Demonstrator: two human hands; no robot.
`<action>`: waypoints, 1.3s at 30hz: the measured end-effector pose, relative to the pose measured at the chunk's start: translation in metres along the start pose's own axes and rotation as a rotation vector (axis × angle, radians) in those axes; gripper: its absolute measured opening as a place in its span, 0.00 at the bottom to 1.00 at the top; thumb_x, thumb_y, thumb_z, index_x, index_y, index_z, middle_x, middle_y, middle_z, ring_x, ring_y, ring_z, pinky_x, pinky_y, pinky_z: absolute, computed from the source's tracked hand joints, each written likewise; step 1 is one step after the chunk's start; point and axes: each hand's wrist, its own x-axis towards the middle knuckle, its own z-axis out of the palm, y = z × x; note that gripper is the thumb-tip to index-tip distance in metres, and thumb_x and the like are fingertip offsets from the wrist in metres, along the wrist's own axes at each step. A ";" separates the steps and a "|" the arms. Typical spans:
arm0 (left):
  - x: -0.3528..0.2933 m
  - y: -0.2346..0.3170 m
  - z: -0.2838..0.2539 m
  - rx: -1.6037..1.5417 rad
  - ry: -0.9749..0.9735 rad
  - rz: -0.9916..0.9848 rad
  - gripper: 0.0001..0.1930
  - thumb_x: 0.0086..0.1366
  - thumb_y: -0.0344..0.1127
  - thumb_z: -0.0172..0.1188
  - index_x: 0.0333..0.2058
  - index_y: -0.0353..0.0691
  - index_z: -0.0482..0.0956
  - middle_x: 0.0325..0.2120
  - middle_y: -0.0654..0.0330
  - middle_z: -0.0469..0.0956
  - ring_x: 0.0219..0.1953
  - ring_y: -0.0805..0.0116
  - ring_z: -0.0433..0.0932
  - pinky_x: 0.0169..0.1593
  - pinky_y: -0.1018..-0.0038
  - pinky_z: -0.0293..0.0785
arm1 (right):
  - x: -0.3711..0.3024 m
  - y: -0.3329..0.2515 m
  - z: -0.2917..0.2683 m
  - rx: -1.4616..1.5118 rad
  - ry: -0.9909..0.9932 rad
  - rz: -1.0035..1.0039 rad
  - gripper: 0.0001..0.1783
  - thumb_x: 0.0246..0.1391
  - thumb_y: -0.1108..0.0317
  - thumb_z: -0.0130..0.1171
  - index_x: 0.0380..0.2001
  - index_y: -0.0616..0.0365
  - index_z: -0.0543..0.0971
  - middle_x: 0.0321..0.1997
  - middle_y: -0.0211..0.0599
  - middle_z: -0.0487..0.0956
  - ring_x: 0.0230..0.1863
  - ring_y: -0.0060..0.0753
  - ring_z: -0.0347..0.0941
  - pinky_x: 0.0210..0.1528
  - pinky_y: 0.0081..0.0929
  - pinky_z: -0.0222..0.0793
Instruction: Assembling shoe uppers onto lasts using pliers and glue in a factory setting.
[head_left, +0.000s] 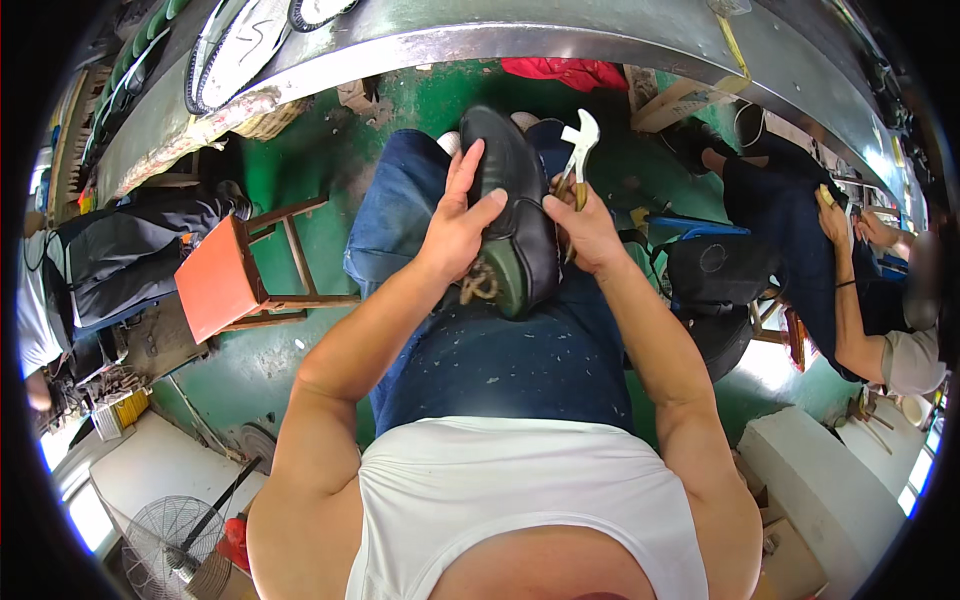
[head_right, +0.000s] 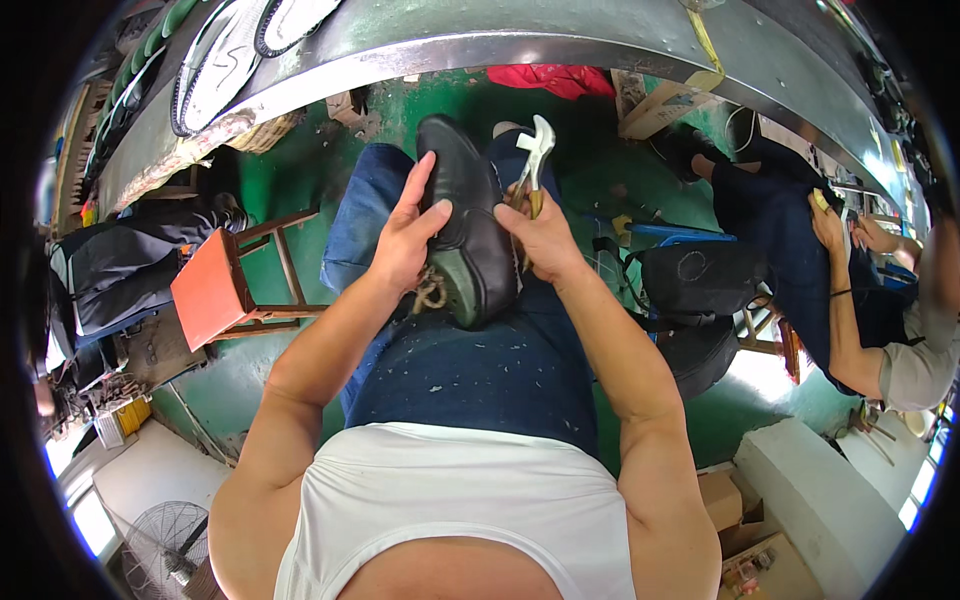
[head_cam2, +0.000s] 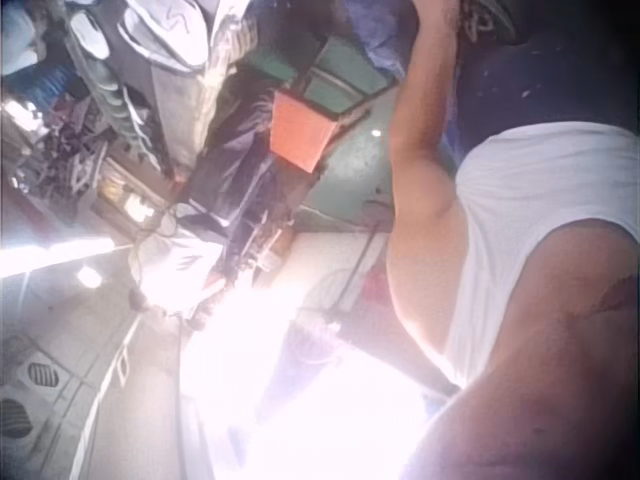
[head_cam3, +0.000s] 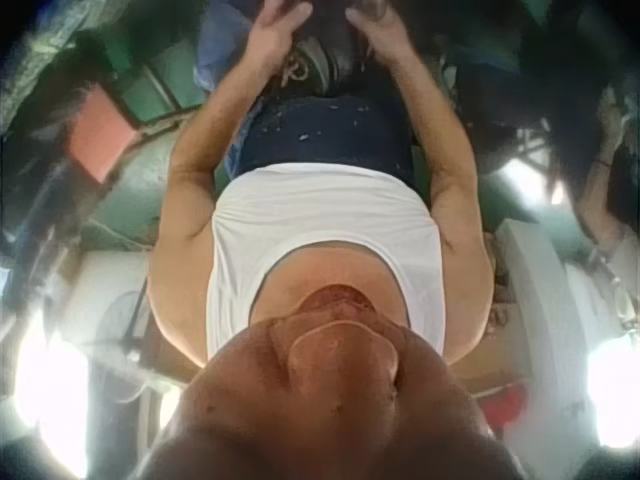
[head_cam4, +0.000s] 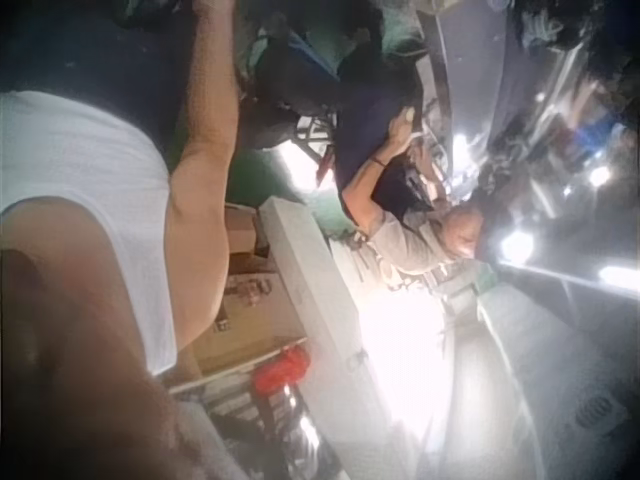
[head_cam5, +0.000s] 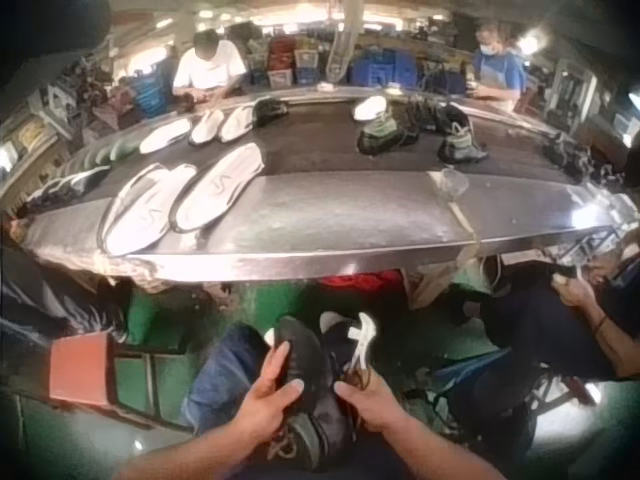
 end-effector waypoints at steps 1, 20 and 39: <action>0.003 -0.002 0.001 -0.148 0.117 -0.228 0.36 0.68 0.37 0.60 0.72 0.43 0.56 0.74 0.50 0.37 0.73 0.59 0.49 0.72 0.64 0.50 | 0.004 0.006 0.000 -0.244 0.066 -0.003 0.22 0.55 0.68 0.68 0.50 0.60 0.71 0.42 0.31 0.75 0.44 0.26 0.75 0.47 0.27 0.74; -0.006 0.063 -0.004 1.069 -0.199 0.520 0.62 0.43 0.32 0.80 0.72 0.38 0.45 0.68 0.42 0.55 0.72 0.44 0.55 0.71 0.60 0.54 | -0.034 -0.041 0.043 0.101 -0.099 0.501 0.18 0.71 0.52 0.48 0.50 0.54 0.76 0.38 0.32 0.80 0.32 0.27 0.75 0.32 0.28 0.74; 0.010 0.063 -0.015 0.481 -0.207 0.099 0.47 0.65 0.30 0.66 0.73 0.47 0.42 0.67 0.51 0.57 0.67 0.61 0.61 0.69 0.64 0.58 | -0.023 -0.078 0.097 -1.233 -0.106 -0.994 0.34 0.46 0.79 0.67 0.58 0.61 0.68 0.50 0.46 0.79 0.50 0.51 0.77 0.50 0.38 0.76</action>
